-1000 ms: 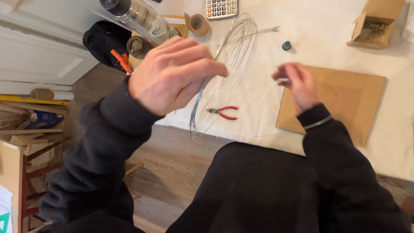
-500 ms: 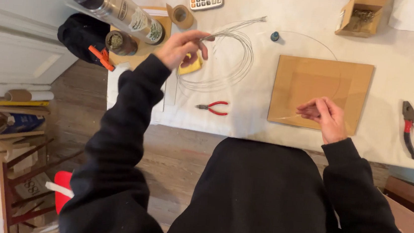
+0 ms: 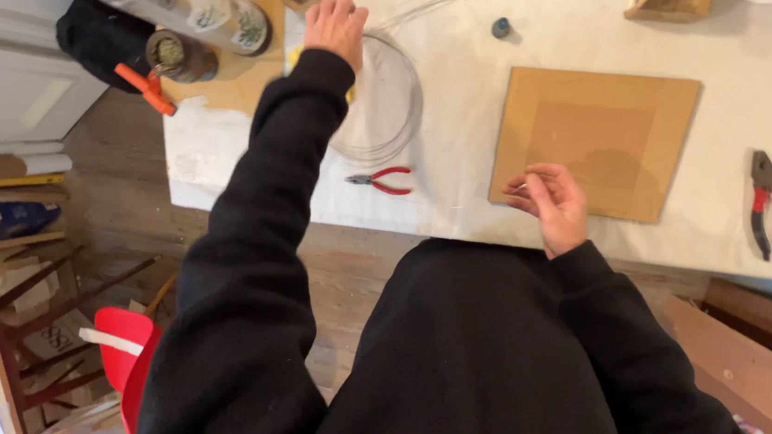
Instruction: Installing a hanging wire on the back of a framed picture using a drill and wire cutters.
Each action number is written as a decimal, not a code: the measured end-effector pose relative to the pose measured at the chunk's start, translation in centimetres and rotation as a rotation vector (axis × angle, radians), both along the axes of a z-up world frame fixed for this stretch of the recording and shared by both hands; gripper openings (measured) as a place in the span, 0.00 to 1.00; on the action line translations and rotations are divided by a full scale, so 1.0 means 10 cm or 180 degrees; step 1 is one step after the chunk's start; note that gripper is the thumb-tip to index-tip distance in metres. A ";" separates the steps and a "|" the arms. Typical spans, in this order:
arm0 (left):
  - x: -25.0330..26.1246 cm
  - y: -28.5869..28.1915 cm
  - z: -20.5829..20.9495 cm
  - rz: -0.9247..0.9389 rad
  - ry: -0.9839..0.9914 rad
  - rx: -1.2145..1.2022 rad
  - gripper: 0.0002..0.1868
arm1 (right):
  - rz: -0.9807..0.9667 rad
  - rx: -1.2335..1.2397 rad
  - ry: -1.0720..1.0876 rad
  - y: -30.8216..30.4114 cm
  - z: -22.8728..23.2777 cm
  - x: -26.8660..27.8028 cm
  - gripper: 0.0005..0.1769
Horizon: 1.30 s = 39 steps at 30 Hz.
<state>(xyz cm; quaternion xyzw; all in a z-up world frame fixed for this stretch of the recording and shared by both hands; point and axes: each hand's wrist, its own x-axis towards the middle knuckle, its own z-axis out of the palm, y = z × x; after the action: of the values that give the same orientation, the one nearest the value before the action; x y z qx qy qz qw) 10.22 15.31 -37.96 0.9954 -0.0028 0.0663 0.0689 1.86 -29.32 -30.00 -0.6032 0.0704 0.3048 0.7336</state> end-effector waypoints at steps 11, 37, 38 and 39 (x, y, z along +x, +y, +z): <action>-1.27 -2.38 0.58 -0.0761 0.1419 -0.2646 0.16 | -0.0233 0.0230 0.0005 -0.04 -0.42 0.02 0.08; -1.05 -1.71 0.15 -0.0763 0.2884 -0.0699 0.09 | -0.1907 -0.0556 0.0785 -1.97 -0.73 0.57 0.06; -1.06 -1.66 0.17 -0.0767 0.2896 -0.0699 0.09 | -0.1912 -0.0560 0.0797 -1.99 -0.74 0.55 0.06; -1.06 -1.61 0.19 -0.0727 0.2827 -0.0573 0.08 | -0.1767 -0.0645 0.0805 -2.00 -0.75 0.54 0.06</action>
<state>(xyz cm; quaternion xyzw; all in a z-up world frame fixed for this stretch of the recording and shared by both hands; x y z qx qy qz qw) -0.40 -0.83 -36.03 0.9108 -0.0768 -0.3743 0.1564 7.30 -49.36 -37.47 -0.5883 0.3529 0.1571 0.7104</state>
